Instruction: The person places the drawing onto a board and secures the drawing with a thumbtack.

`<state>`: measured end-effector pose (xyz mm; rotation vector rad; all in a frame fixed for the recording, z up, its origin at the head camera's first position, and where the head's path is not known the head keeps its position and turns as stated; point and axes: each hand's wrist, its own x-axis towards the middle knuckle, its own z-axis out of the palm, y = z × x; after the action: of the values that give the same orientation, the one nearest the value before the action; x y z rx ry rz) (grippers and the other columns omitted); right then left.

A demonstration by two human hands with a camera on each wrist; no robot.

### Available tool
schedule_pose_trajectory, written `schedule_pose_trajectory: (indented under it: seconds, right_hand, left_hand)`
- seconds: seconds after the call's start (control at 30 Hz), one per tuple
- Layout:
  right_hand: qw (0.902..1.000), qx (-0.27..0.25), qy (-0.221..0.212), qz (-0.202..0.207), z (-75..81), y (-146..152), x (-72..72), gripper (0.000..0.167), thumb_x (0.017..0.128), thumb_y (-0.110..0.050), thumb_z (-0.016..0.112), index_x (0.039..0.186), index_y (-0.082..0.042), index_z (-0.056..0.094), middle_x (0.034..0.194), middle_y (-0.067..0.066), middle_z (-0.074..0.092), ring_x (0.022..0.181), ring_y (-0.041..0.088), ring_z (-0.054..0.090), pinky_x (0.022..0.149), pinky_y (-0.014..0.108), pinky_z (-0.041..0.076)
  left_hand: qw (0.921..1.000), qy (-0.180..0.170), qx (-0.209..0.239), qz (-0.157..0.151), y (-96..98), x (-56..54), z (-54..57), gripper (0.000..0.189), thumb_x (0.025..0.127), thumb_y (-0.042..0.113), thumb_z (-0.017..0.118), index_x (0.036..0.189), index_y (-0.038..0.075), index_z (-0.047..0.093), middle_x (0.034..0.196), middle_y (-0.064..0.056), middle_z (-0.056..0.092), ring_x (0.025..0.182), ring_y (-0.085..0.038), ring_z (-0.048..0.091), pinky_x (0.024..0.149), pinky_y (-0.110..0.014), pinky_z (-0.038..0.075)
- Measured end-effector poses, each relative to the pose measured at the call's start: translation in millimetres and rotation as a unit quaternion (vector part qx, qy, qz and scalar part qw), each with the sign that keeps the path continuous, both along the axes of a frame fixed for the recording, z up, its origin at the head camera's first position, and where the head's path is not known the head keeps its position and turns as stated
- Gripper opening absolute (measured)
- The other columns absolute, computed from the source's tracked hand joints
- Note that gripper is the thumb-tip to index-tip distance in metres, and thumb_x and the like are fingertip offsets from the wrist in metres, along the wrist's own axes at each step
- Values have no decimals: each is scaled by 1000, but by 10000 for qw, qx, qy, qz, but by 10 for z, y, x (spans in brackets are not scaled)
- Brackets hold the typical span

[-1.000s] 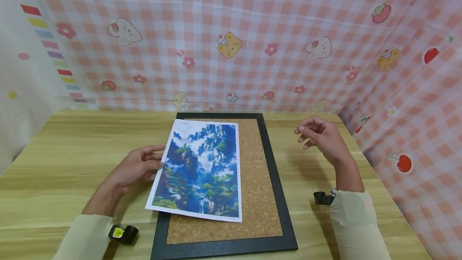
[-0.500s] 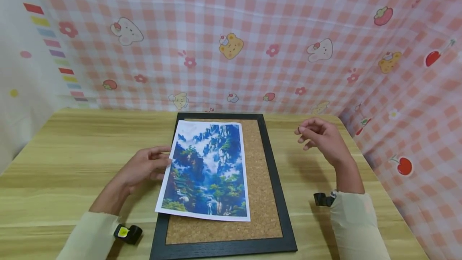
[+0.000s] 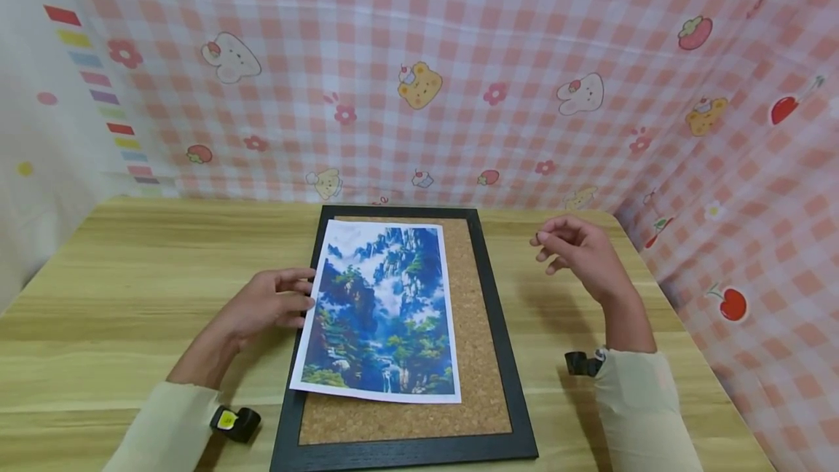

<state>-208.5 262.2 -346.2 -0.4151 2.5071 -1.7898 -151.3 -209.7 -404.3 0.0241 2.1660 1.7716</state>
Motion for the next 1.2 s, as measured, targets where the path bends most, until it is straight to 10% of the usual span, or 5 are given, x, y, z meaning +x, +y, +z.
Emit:
schedule_pose_trajectory:
  seconds: [1.2]
  right_hand:
    - [9995,-250,-33,209,-40,-565,-135,24,103,-14,63,112,8,62,101,15,71,76,21,67,62,34,62]
  left_hand:
    - [9998,131,-111,-88,144,-14,-34,60,97,-4,63,150,-11,37,127,-29,54,90,-24,71,76,-36,63]
